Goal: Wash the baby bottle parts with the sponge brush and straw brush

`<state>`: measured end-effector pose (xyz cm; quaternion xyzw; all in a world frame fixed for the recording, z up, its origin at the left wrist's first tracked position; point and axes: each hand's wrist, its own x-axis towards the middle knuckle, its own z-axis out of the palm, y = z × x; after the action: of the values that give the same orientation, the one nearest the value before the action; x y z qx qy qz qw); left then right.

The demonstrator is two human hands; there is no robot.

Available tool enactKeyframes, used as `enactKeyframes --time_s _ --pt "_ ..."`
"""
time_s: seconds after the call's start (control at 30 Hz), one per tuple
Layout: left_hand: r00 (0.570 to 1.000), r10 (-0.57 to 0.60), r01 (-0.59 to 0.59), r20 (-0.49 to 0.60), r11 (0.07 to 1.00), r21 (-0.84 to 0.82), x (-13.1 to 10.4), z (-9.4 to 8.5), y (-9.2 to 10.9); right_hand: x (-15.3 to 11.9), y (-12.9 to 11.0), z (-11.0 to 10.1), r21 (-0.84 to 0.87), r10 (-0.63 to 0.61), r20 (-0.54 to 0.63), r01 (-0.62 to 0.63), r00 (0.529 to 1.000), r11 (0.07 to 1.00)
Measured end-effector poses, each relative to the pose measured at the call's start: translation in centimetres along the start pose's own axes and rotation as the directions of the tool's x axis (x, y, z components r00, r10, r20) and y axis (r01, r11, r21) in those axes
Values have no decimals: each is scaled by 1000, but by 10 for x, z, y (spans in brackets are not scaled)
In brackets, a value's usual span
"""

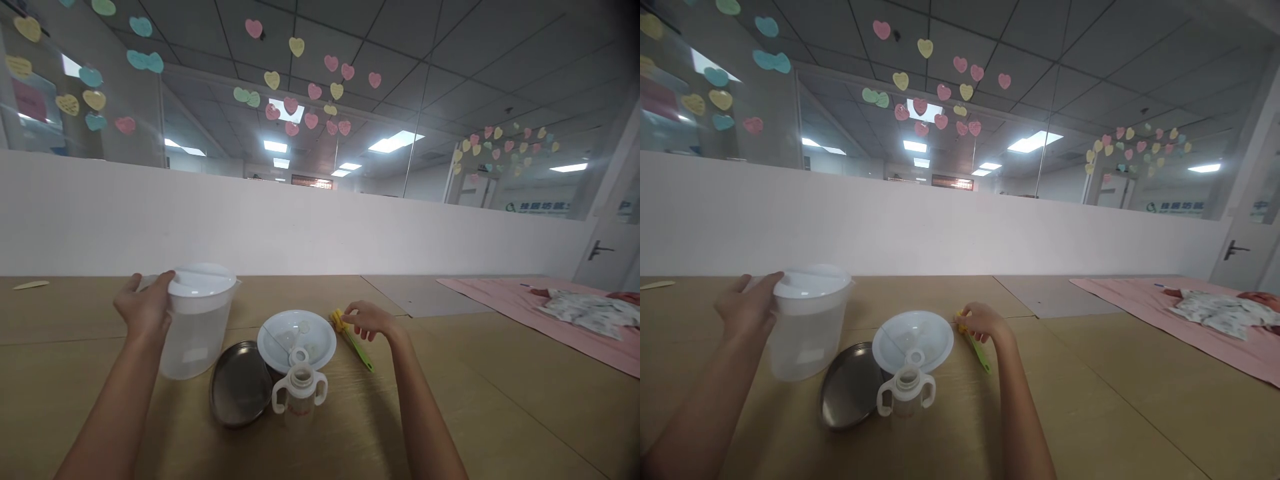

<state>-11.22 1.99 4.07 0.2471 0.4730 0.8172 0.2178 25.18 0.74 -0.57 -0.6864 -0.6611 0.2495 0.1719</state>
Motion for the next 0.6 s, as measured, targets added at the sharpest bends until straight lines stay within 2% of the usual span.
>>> enactKeyframes --time_s 0.2,0.37,0.43,0.47,0.57,0.6 --pt "1000 -8 6 24 997 81 22 -5 -18 30 27 15 -63 168 93 -162 981 985" --pt "996 50 -74 74 924 376 42 -16 -29 51 51 33 -95 272 152 -260 950 961" --pt "991 55 -114 125 836 537 44 -21 -24 57 59 40 -109 306 169 -291 937 951" --pt "985 44 -140 166 762 632 43 -24 -18 60 63 43 -115 321 172 -304 932 946" --pt "964 -24 -226 265 451 864 28 -32 11 70 71 50 -126 347 172 -329 922 936" --pt "970 -13 -220 244 387 895 19 -33 23 73 73 52 -129 348 172 -329 922 935"
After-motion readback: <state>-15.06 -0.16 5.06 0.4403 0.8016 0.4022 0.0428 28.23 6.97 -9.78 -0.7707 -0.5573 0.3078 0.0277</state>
